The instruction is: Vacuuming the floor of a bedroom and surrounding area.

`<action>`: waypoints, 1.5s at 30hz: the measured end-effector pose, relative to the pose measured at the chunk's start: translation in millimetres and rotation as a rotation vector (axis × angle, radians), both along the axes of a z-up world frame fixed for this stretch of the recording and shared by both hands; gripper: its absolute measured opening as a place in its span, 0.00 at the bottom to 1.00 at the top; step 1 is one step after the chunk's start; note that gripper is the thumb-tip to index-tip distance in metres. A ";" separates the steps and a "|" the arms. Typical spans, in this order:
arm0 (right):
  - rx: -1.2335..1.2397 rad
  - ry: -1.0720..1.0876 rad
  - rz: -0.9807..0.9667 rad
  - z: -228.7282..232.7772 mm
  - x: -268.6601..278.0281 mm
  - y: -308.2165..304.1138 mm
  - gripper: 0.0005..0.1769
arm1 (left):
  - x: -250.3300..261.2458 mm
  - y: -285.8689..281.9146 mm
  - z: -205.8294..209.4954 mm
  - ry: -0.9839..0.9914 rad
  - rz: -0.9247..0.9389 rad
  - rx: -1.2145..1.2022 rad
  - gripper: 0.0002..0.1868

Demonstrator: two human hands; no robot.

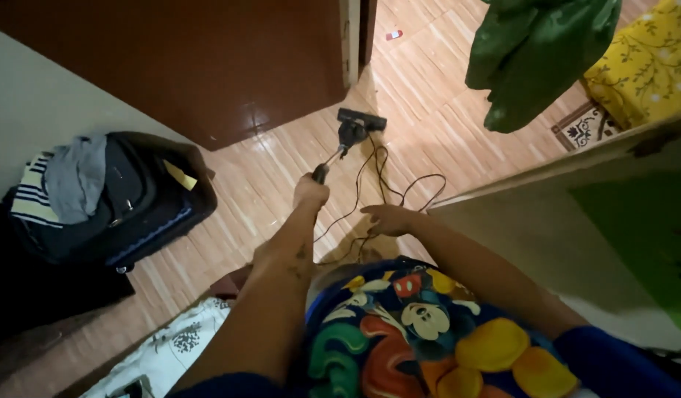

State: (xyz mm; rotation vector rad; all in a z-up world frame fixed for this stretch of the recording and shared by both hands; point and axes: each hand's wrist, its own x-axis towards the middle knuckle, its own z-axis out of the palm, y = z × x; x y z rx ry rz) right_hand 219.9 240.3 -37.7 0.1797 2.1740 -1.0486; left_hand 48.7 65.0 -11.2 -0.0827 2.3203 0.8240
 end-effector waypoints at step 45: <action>0.006 0.013 -0.003 -9.9 22.2 -3.0 0.49 | 84.0 -2.2 6.7 0.048 -0.249 -0.076 0.26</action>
